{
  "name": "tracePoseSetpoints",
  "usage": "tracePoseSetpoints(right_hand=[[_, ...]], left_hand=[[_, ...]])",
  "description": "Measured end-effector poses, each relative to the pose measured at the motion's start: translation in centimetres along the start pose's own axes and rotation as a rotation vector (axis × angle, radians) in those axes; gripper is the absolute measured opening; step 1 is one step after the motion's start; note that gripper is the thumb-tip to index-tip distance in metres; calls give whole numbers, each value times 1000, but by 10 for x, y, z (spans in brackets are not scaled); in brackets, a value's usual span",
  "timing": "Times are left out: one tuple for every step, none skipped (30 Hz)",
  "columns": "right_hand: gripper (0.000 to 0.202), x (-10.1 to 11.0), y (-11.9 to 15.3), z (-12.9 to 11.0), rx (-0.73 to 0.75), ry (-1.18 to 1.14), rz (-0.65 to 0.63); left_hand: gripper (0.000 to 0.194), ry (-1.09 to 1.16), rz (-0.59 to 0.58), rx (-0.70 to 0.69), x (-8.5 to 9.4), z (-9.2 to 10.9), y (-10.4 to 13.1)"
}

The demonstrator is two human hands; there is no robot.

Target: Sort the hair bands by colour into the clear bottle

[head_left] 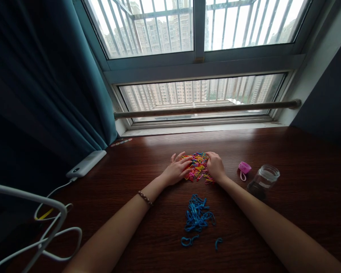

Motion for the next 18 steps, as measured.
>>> tracePoseSetpoints(right_hand=[[39,2,0,1,-7,-10,17],[39,4,0,1,-13,-19,34],[38,6,0,1,-18,-29,48],[37,8,0,0,-20,-38,61],[36,9,1,0,-22,-47,73],[34,11,1,-1,-24,-55,84],[32,12,2,-1,-25,-60,93],[30,14,3,-2,-28,-65,103],[28,16,4,-2,-33,-71,114],[26,18,5,-2,-40,-76,126],[23,21,5,-2,-47,-80,139],[22,23,6,-2,-53,-82,152],[21,25,7,-3,-55,-82,164],[20,26,7,-4,-53,-82,172],[19,27,7,-5,-47,-81,174],[18,27,7,-6,-40,-82,172],[17,27,7,-7,-32,-87,169],[17,27,7,-8,-24,-93,166]], left_hand=[[37,-3,-1,4,0,-1,0],[38,-8,4,8,0,-1,0],[39,-15,11,11,2,-1,0],[39,-22,20,14,3,-1,1],[39,-28,28,16,4,0,1],[39,-31,32,17,5,0,1],[38,-31,33,15,5,1,1],[37,-29,35,13,6,2,1],[36,-26,36,10,7,3,1],[34,-22,40,8,7,3,2],[33,-17,47,8,9,4,2],[32,-12,53,6,10,4,2],[31,-7,58,4,11,5,2],[31,-1,59,-1,11,5,2],[31,5,58,-6,11,6,2],[31,10,57,-13,11,7,2],[31,15,55,-20,11,7,2],[31,18,54,-25,11,8,2]])
Point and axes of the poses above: each hand's wrist, its own y-axis away from the middle knuckle, its own x-axis out of the back of the hand, z = x × y, the point moved 9 cm from there along -y, towards the middle knuckle, and after that the axes turned 6 degrees about x, right-handed, at the moved point
